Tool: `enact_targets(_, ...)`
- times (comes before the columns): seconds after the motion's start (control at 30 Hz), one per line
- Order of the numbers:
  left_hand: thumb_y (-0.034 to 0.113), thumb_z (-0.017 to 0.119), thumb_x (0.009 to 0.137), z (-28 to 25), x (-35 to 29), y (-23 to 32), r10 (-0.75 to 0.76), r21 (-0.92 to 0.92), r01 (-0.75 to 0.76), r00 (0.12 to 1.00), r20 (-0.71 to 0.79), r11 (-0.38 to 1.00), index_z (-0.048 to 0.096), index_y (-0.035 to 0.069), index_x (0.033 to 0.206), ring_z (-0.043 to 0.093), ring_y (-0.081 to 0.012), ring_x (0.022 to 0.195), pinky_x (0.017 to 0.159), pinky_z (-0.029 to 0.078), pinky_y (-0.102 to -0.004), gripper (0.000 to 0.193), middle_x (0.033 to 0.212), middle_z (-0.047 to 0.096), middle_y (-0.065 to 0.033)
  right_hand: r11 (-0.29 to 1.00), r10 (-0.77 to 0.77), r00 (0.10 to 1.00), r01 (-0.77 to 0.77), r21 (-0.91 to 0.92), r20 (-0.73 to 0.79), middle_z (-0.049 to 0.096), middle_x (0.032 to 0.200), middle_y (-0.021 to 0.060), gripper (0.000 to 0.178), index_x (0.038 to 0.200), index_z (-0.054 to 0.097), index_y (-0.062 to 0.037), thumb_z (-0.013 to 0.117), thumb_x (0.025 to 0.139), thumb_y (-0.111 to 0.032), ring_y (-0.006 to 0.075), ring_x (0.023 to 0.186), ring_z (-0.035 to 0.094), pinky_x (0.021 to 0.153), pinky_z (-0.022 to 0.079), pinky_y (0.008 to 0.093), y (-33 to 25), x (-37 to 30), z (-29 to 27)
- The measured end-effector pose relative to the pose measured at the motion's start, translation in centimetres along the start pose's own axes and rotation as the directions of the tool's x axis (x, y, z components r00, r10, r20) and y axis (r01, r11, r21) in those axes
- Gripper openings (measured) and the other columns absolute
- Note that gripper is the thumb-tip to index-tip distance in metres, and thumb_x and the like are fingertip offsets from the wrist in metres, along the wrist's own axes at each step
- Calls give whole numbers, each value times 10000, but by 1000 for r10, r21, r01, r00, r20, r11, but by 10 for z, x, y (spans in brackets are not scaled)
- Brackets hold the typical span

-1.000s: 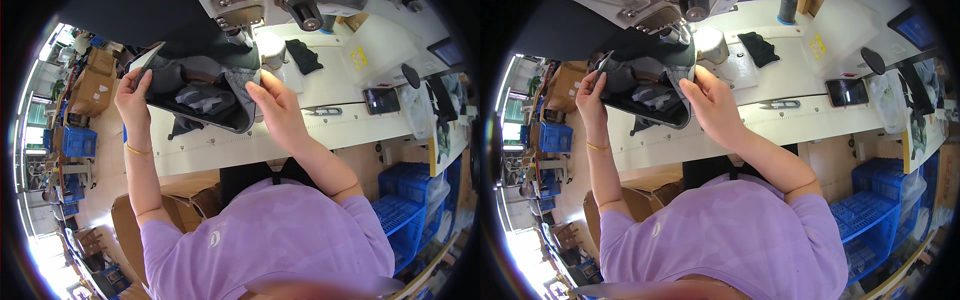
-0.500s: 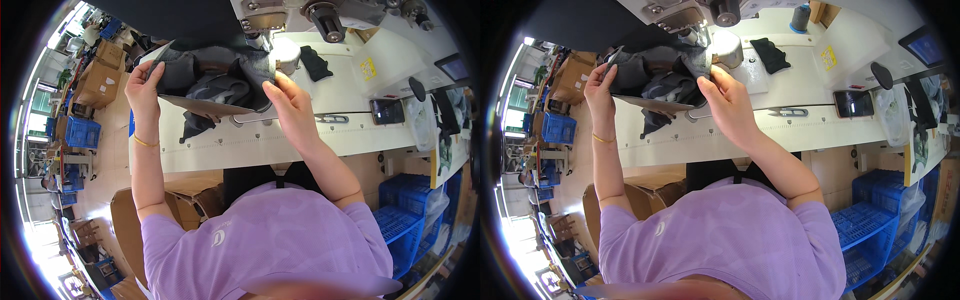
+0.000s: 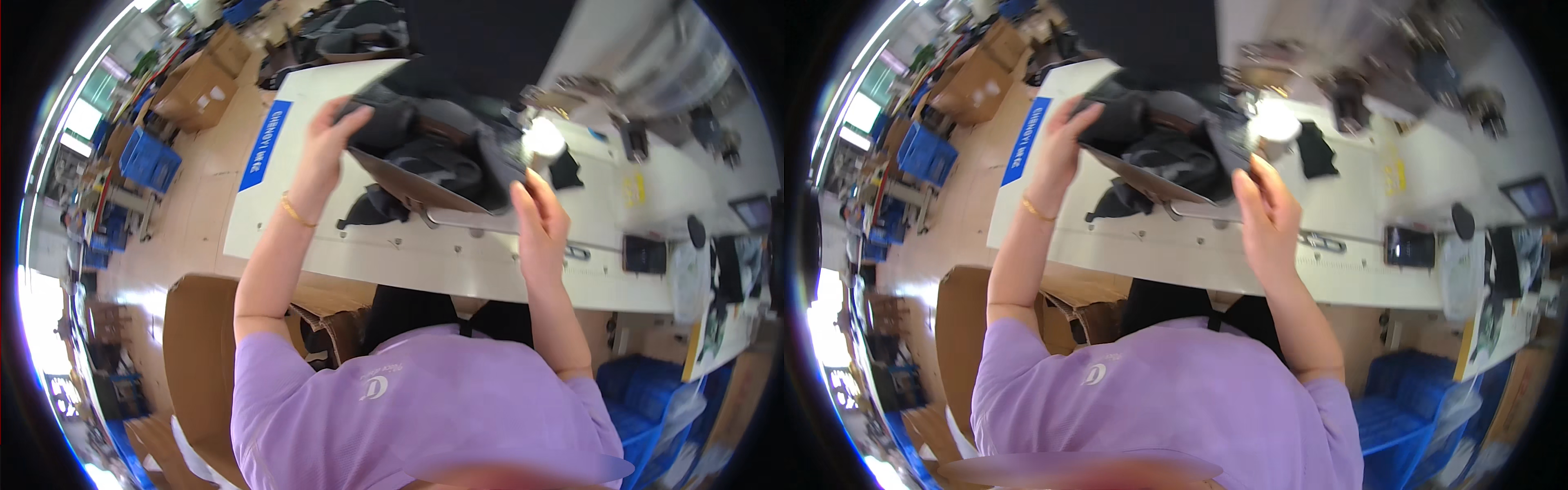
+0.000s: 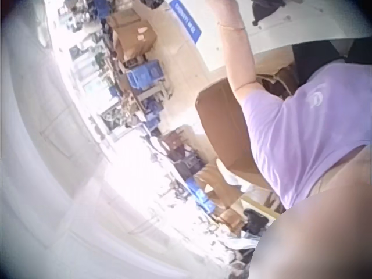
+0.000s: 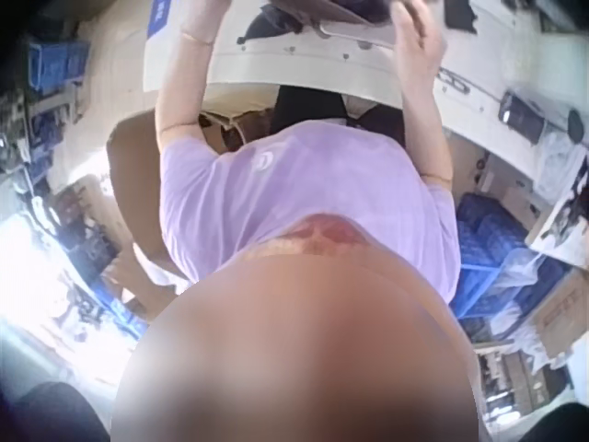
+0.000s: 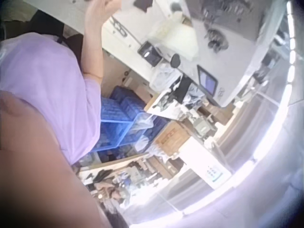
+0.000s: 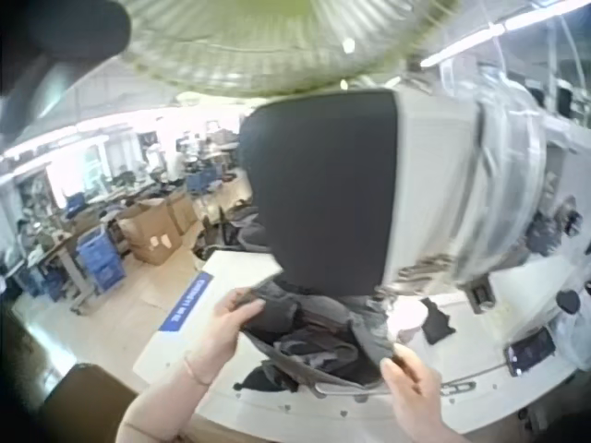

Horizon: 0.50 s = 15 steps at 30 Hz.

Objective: Stitching components of a shoe upper using an industrial sewing machine.

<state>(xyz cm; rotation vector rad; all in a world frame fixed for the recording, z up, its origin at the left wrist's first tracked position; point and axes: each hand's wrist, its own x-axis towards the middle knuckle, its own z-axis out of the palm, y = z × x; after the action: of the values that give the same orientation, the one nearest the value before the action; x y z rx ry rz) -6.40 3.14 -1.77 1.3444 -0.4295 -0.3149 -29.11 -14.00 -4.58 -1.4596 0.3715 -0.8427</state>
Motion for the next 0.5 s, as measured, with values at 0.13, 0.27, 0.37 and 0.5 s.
enact_targets(0.13, 111, 658, 849, -1, 2, -5, -84, -179, 93, 995, 58, 979, 605, -42, 1107, 625, -174, 947, 872, 478, -278, 305, 1064, 653, -96, 993, 6, 1000, -4, -122, 15, 558, 898, -24, 370, 1207, 540, 79, 595, 915, -141, 23, 752, 438, 644, 352, 164, -1, 2, 4)
enact_targets(0.27, 104, 662, 844, -19, 38, 6, -82, -295, 80, 997, 3, 952, 617, -71, 1068, 638, -180, 870, 820, 505, -280, 287, 1015, 663, -129, 999, 21, 995, -19, -31, 96, 600, 1013, 38, 306, 1191, 565, 62, 529, 938, -106, 65, 853, 526, 719, 425, 198, -1, 2, 14)
enact_targets(0.37, 96, 661, 838, -45, 106, 46, -10, -190, -33, 975, -221, 981, 613, -38, 993, 631, -219, 883, 785, 512, -366, 210, 978, 655, -110, 1000, 2, 964, -1, -3, 267, 589, 1192, 115, 281, 1178, 587, 38, 483, 941, -72, 133, 996, 571, 805, 481, 262, -1, -3, 16)
enact_targets(0.5, 489, 575, 863, -91, 239, 117, -187, -370, 121, 971, -149, 921, 641, 91, 943, 655, -244, 785, 723, 534, -455, 411, 802, 674, -98, 994, 109, 927, -93, -61, 360, 599, 1187, 105, 208, 1073, 620, 19, 490, 931, -60, 123, 939, 582, 789, 482, 249, 12, -14, 25)
